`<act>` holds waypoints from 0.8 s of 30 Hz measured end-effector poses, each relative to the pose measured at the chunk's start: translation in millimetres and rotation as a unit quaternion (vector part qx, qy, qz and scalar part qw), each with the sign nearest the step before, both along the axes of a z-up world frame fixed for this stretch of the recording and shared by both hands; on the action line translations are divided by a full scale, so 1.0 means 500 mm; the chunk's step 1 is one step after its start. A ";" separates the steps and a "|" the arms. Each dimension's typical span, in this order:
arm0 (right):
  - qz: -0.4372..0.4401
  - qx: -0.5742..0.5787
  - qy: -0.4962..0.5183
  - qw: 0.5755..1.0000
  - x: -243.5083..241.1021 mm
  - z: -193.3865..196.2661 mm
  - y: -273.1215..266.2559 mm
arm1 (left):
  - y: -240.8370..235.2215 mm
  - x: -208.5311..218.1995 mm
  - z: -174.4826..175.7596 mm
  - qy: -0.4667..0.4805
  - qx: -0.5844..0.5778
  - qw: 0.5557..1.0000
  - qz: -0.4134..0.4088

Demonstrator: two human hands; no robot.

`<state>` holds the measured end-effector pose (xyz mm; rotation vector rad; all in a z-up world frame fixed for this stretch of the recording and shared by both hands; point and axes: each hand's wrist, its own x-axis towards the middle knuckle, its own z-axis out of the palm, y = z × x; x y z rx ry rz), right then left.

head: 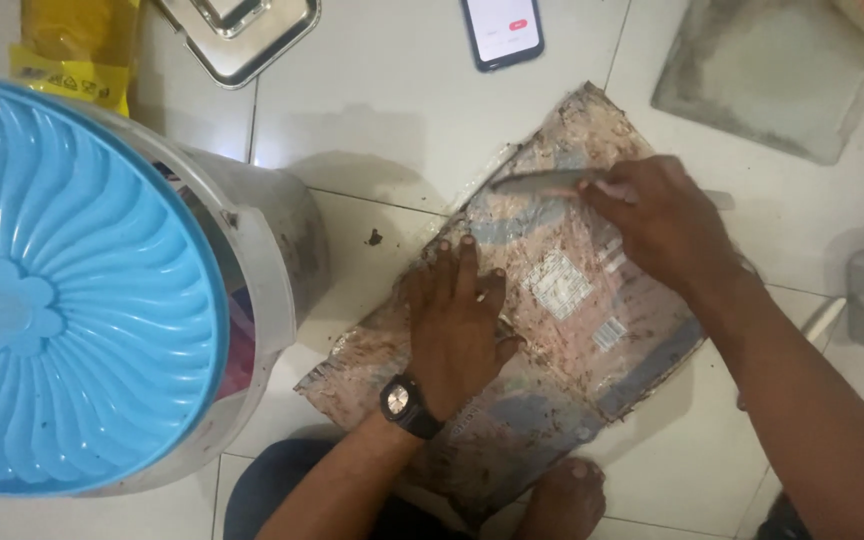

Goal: The person uses a knife to cut open a chocolate-smeared wrapper on the floor and then places the knife into a metal container.

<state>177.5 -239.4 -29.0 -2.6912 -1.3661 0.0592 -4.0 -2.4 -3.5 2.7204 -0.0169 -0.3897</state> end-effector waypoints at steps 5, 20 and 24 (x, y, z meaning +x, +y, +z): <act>0.055 0.005 -0.049 0.997 0.001 -0.025 -0.023 | 0.004 0.003 0.002 -0.004 0.000 1.000 -0.008; -0.342 0.260 0.144 0.892 -0.272 0.117 -0.212 | -0.056 0.014 0.003 -0.136 0.096 0.985 0.046; -0.530 0.404 0.208 0.716 -0.395 0.143 -0.347 | -0.122 0.048 0.042 -0.191 0.004 0.981 0.010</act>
